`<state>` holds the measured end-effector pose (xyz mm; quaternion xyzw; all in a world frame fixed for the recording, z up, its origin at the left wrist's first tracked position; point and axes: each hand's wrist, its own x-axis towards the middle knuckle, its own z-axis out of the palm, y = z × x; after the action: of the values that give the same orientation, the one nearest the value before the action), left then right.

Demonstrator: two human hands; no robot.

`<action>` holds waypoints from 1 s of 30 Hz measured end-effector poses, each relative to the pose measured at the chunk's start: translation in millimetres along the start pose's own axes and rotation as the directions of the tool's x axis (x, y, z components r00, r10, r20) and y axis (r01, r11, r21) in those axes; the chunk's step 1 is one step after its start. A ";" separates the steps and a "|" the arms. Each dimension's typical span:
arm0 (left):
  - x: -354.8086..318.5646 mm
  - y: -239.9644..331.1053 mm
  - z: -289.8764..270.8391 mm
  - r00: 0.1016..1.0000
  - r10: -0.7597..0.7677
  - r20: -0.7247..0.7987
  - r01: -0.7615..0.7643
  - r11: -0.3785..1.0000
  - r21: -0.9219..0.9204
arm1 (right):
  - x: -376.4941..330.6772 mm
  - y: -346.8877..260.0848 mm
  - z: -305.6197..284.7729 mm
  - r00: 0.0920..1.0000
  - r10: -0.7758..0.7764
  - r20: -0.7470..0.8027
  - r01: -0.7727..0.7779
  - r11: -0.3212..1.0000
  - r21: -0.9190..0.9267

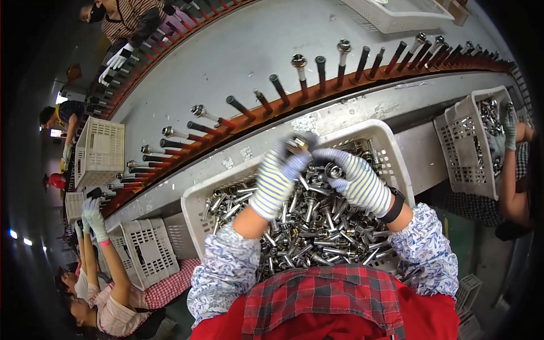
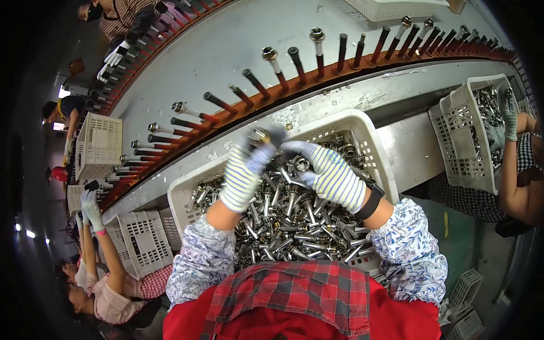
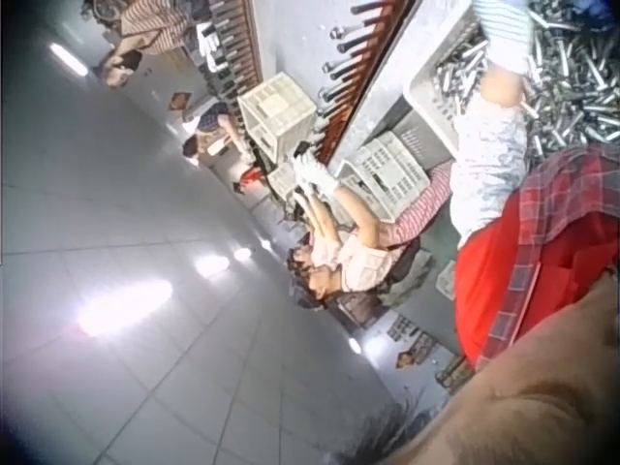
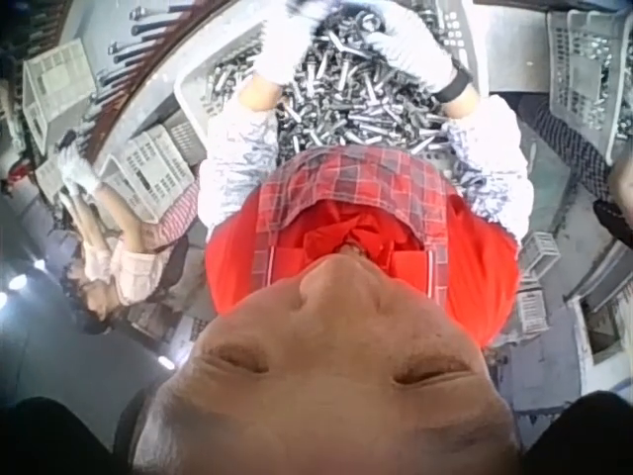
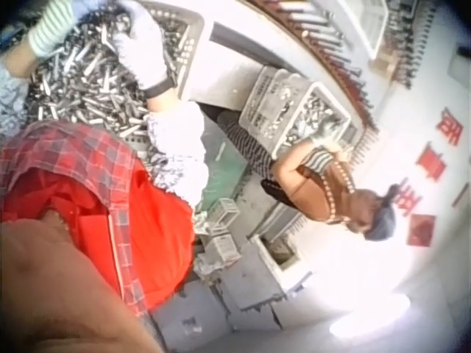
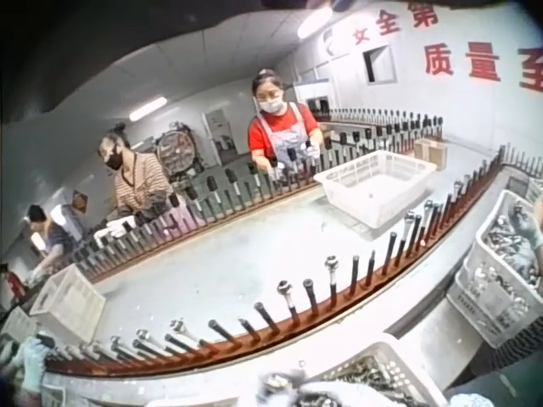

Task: The person picks up small metal components by hand from a plastic bin and places them onto a rotating assembly line fixture for processing.

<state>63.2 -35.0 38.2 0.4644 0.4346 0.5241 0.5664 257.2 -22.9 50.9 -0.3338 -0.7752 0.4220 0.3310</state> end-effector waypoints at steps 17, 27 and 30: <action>75.7 -36.9 -187.0 0.887 0.188 -0.423 0.055 0.864 0.500 | 112.8 62.0 -71.8 0.853 -0.062 -0.519 0.052 0.998 -0.034; -100.9 -21.6 -124.4 0.943 0.306 -0.128 -0.174 0.785 0.594 | 179.0 86.1 -34.9 0.976 0.068 -0.207 -0.154 0.888 -0.434; -137.5 -42.2 -102.0 0.956 0.210 0.203 -0.290 0.595 0.749 | 180.6 74.8 3.5 0.975 0.169 -0.146 -0.222 0.818 -0.531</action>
<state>-38.6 -165.7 -22.0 0.7415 0.5203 0.3394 0.2536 171.4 151.0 25.7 -0.5109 -0.8085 0.2002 0.2128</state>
